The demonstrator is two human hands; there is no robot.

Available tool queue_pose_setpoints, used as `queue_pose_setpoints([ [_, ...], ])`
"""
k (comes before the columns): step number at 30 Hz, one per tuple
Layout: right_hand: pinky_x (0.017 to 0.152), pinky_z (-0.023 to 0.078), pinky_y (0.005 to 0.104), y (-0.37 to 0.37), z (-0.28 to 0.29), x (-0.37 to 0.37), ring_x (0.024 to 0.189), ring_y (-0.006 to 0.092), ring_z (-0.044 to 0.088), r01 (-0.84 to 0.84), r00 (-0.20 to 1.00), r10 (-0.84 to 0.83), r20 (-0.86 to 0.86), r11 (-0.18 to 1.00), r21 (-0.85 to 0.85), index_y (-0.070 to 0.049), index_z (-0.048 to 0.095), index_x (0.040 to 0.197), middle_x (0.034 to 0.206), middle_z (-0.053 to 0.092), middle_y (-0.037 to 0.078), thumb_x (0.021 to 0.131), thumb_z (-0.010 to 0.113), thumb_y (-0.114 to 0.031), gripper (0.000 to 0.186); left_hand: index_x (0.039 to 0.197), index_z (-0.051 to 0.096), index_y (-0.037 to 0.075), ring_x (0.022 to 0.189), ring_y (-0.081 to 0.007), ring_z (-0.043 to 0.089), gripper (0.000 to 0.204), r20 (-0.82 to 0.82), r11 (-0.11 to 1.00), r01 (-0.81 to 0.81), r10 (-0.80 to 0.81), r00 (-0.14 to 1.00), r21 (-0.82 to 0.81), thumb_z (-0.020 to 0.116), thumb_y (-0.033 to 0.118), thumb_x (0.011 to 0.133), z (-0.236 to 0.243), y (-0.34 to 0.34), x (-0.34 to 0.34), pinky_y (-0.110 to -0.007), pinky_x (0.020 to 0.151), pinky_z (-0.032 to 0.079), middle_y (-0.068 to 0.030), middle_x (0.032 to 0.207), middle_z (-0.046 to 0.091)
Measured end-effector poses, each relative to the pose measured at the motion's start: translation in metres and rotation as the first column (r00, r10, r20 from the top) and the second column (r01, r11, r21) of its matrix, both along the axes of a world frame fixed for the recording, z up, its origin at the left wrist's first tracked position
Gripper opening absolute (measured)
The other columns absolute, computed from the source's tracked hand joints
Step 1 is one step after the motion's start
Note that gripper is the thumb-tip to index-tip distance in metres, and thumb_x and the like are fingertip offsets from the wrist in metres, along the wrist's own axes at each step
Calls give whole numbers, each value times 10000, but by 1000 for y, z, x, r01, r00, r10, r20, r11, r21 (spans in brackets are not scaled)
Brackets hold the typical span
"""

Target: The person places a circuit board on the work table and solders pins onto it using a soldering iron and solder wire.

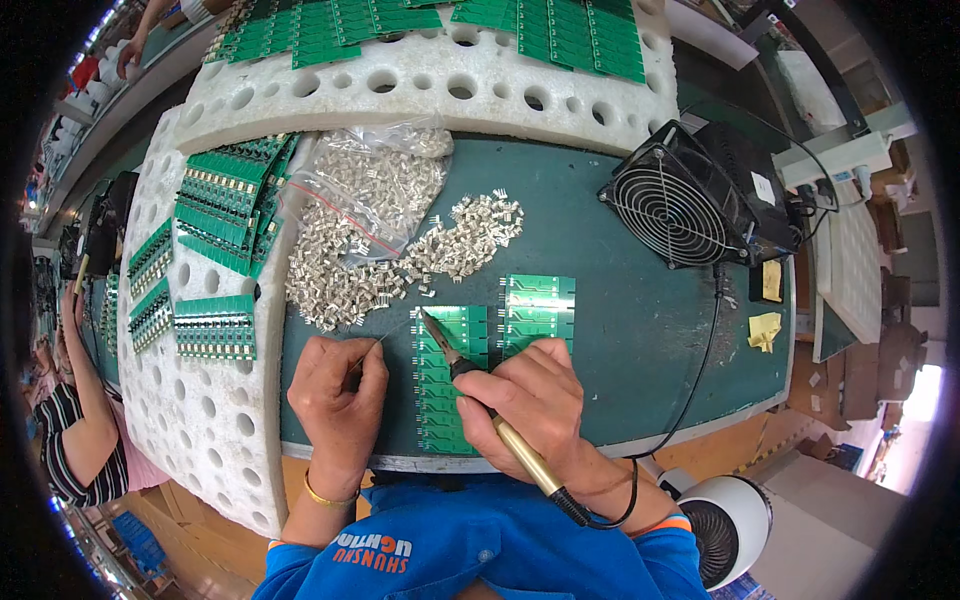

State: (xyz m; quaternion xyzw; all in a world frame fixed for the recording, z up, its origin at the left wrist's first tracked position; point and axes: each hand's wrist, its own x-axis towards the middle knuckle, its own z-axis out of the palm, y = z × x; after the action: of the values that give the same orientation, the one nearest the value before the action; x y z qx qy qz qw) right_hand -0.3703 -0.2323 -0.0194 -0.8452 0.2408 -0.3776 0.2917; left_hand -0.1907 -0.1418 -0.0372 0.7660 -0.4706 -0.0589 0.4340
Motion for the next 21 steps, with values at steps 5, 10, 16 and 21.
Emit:
queue_pose_setpoints([
  [5, 653, 396, 353, 1, 1, -1, 594, 223, 565, 0, 1000, -1, -8, 1000, -22, -42, 707, 968, 706, 604, 45, 670, 787, -4, 312, 857, 724, 8, 620, -154, 590, 111, -1, 1000, 6, -6, 1000, 11, 766, -62, 782, 1, 1, 0, -267, 548, 471, -82, 750, 607],
  [10, 650, 394, 356, 0, -1, -2, 590, 220, 562, -15, 1000, 14, -21, 999, -48, -42, 708, 964, 707, 606, 41, 661, 806, -30, 320, 860, 724, 9, 614, -153, 585, 107, -6, 1000, 5, -5, 1000, 1, 766, -59, 787, 0, 0, 0, -267, 544, 467, -82, 746, 601],
  [16, 656, 395, 352, 4, -1, -3, 591, 205, 559, -27, 999, 23, -40, 996, -90, -56, 701, 1001, 719, 612, 20, 675, 814, -65, 345, 861, 722, 8, 618, -155, 588, 107, -17, 1000, 9, -9, 1000, 17, 768, -56, 789, 1, 1, 1, -269, 547, 472, -83, 749, 604],
  [21, 662, 396, 351, 6, -2, -5, 597, 195, 555, -56, 995, 46, -86, 992, -111, -70, 700, 1018, 726, 612, 9, 698, 836, -134, 353, 858, 723, 10, 623, -156, 592, 104, -22, 1000, 1, -1, 1000, 17, 770, -54, 789, 3, 1, 0, -272, 551, 477, -83, 753, 609],
])
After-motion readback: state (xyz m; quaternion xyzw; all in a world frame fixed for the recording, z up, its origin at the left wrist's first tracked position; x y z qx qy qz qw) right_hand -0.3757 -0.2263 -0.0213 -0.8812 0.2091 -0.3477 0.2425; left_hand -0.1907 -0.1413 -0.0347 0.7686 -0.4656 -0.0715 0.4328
